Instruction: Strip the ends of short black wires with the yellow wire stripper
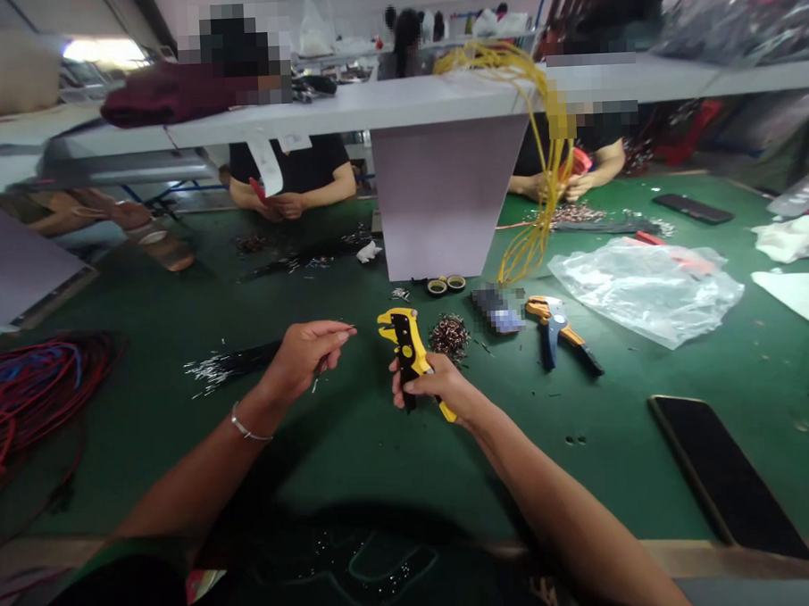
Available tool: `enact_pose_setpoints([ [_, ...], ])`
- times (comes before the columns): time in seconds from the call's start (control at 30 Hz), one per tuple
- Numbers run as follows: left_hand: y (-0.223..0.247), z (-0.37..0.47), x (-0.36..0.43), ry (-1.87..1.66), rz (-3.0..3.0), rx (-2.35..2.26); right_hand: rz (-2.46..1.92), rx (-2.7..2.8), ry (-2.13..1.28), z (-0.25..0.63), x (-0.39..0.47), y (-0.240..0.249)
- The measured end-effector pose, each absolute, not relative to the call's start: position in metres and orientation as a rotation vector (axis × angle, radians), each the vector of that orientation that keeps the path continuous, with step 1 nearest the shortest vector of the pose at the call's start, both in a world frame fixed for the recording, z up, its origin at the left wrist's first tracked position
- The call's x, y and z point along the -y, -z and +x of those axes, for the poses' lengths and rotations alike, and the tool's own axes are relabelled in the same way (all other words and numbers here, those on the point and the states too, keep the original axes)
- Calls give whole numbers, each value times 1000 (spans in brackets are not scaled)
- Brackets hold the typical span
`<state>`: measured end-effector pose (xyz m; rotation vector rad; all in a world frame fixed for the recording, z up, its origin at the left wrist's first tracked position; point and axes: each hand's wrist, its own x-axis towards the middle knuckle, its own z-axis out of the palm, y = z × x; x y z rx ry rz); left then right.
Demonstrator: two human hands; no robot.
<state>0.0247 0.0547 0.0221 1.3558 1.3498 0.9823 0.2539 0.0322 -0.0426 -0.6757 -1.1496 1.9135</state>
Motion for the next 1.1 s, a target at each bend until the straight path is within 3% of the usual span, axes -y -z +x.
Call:
enact_pose_setpoints([
  [1.1,-36,18,-46,-872,1138,-1156,-444,1205,-2005,249,-22,31],
])
